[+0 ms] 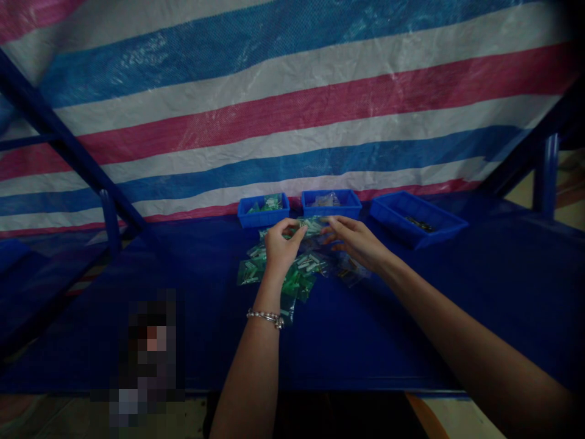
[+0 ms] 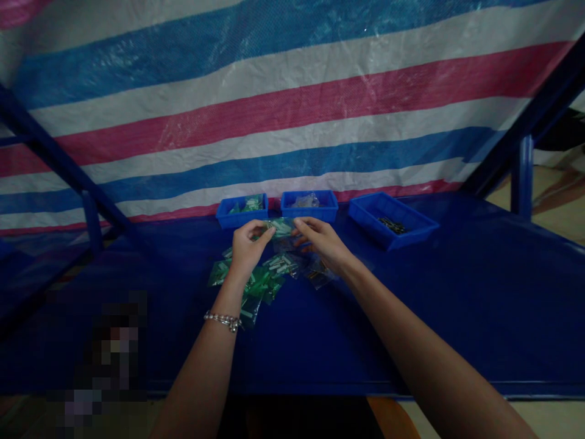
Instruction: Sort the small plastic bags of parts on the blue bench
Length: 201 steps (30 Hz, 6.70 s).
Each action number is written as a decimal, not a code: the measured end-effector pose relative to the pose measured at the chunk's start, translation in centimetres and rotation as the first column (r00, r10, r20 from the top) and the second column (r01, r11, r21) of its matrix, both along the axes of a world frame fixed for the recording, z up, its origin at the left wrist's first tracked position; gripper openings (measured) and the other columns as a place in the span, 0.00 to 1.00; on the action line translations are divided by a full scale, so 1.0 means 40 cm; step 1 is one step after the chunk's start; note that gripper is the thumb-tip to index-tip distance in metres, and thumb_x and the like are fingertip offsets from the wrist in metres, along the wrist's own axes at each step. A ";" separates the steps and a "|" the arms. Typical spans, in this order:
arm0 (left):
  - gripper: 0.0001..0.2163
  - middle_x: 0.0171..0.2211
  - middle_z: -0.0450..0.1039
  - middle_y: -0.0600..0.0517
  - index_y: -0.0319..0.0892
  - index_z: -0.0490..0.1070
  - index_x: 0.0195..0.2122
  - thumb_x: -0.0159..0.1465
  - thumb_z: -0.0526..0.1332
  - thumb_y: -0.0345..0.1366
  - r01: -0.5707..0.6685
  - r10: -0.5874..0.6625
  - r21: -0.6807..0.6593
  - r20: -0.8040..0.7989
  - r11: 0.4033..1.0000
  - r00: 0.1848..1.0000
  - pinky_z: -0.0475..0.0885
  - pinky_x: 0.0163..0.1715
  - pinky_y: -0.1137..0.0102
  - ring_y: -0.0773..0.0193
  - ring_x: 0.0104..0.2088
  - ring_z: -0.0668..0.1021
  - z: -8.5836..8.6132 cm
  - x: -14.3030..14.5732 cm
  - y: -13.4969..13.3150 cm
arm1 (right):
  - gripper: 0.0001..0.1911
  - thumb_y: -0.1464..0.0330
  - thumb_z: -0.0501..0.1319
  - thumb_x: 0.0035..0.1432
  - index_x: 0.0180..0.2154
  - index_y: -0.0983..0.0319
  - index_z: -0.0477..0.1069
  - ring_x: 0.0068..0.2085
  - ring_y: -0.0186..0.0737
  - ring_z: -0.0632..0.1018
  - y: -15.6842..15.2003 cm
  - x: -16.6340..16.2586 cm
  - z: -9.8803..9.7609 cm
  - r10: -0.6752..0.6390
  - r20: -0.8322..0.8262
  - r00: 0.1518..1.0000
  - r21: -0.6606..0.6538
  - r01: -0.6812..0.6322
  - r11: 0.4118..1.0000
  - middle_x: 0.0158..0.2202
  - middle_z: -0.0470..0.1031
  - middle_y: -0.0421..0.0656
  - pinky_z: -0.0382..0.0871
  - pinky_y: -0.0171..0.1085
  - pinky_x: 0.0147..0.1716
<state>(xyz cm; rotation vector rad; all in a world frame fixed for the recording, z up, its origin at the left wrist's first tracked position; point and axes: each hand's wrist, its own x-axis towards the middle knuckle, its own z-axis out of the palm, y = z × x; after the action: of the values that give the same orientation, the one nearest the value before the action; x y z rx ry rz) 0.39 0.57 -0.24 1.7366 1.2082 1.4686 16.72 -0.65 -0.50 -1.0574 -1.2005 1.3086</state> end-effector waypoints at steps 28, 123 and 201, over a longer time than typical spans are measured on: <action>0.10 0.38 0.65 0.51 0.44 0.75 0.29 0.52 0.59 0.23 0.039 0.037 0.257 -0.285 0.966 0.958 0.69 0.35 0.69 0.70 0.31 0.69 0.003 0.001 -0.018 | 0.05 0.70 0.63 0.49 0.30 0.65 0.71 0.24 0.33 0.76 -0.015 0.001 0.010 0.248 -0.224 0.943 -0.231 -0.298 0.926 0.26 0.76 0.43 0.66 0.27 0.19; 0.06 0.28 0.72 0.51 0.37 0.72 0.31 0.50 0.59 0.29 0.073 -0.061 -0.107 0.118 0.992 0.991 0.65 0.23 0.75 0.70 0.24 0.71 0.008 0.004 -0.011 | 0.16 0.63 0.65 0.45 0.38 0.61 0.70 0.27 0.33 0.73 -0.005 -0.003 -0.004 0.046 0.034 0.998 -0.042 -0.045 0.998 0.32 0.75 0.43 0.63 0.30 0.22; 0.12 0.37 0.67 0.49 0.44 0.71 0.42 0.58 0.55 0.29 0.013 0.044 0.227 -0.243 0.974 0.969 0.68 0.32 0.72 0.69 0.30 0.69 0.012 0.010 -0.027 | 0.09 0.66 0.66 0.44 0.28 0.65 0.72 0.20 0.29 0.70 -0.012 0.002 0.017 0.162 -0.177 0.971 -0.217 -0.199 0.955 0.25 0.74 0.43 0.59 0.29 0.15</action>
<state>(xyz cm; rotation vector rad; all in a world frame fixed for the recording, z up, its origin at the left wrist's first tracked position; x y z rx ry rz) 0.77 -0.52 0.26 2.1207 1.2159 1.4809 16.79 -1.11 0.19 -1.0041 -1.0613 1.6784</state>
